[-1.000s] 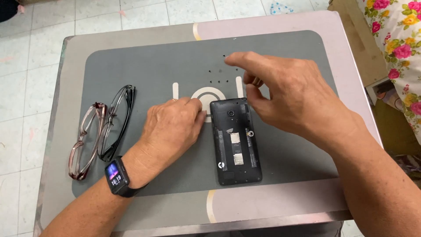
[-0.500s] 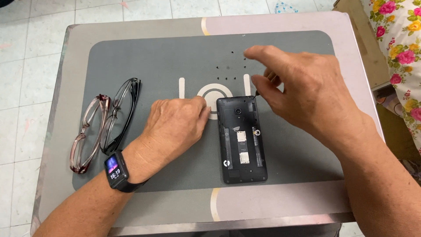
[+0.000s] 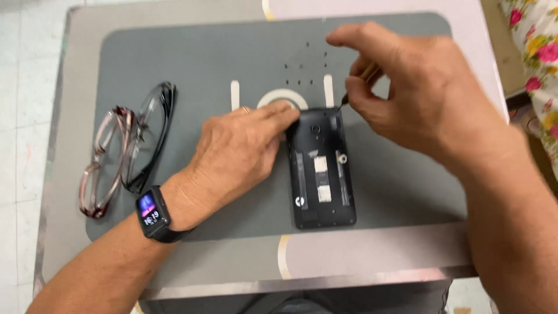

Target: The person uses a screwdriver to remove screws from the back of a smartphone placed on a gray mat. The removed screws are placed on the mat next to the phone. The person continues to unscrew the device throughout the clip.

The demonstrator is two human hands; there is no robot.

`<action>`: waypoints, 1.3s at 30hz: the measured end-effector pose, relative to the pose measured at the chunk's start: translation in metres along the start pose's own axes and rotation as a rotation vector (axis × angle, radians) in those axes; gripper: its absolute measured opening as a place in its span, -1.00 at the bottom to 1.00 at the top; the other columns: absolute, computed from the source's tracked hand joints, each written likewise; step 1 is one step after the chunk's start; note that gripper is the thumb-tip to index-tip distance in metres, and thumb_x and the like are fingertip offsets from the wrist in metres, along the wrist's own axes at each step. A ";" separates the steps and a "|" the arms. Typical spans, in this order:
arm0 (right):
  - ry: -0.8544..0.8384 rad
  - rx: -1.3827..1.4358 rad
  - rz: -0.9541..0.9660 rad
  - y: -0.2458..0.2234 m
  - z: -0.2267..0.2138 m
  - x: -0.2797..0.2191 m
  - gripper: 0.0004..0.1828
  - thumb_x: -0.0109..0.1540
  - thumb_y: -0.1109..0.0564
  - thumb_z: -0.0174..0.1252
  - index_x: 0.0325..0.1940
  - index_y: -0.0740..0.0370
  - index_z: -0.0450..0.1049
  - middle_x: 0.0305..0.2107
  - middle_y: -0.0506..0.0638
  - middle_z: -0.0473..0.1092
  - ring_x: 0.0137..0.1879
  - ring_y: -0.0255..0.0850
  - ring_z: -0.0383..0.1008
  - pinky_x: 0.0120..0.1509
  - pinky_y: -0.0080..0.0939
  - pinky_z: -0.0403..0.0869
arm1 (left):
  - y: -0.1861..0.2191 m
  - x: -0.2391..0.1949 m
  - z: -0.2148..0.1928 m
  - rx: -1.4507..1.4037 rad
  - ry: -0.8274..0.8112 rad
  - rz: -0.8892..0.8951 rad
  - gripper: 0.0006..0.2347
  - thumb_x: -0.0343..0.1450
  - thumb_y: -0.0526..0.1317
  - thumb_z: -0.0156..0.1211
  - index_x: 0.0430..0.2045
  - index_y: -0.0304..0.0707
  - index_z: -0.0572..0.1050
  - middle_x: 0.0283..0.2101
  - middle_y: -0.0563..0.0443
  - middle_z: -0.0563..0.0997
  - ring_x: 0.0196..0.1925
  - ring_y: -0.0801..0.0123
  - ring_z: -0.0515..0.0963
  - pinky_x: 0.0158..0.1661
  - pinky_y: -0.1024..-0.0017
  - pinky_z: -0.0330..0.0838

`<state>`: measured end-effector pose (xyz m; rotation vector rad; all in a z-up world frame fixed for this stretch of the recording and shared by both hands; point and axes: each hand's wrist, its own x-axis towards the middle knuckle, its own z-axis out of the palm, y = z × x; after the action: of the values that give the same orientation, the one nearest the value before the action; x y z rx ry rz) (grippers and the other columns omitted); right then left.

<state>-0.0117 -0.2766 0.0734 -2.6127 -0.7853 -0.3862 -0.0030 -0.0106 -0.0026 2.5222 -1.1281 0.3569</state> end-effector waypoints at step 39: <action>0.077 -0.249 -0.002 0.008 0.011 -0.005 -0.79 0.45 0.26 0.37 0.15 0.16 0.57 -0.44 -0.11 0.49 -0.27 -0.08 0.53 -0.19 -0.01 0.45 | -0.021 -0.003 0.011 -0.094 -0.023 -0.026 -0.36 0.36 -0.55 -0.01 0.41 -0.01 0.32 0.11 0.23 0.77 -0.44 0.03 0.68 -0.63 0.11 0.39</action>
<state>-0.0097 -0.2802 0.0597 -2.8056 -0.7563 -0.6169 0.0120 -0.0005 -0.0183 2.4630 -1.0935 0.2621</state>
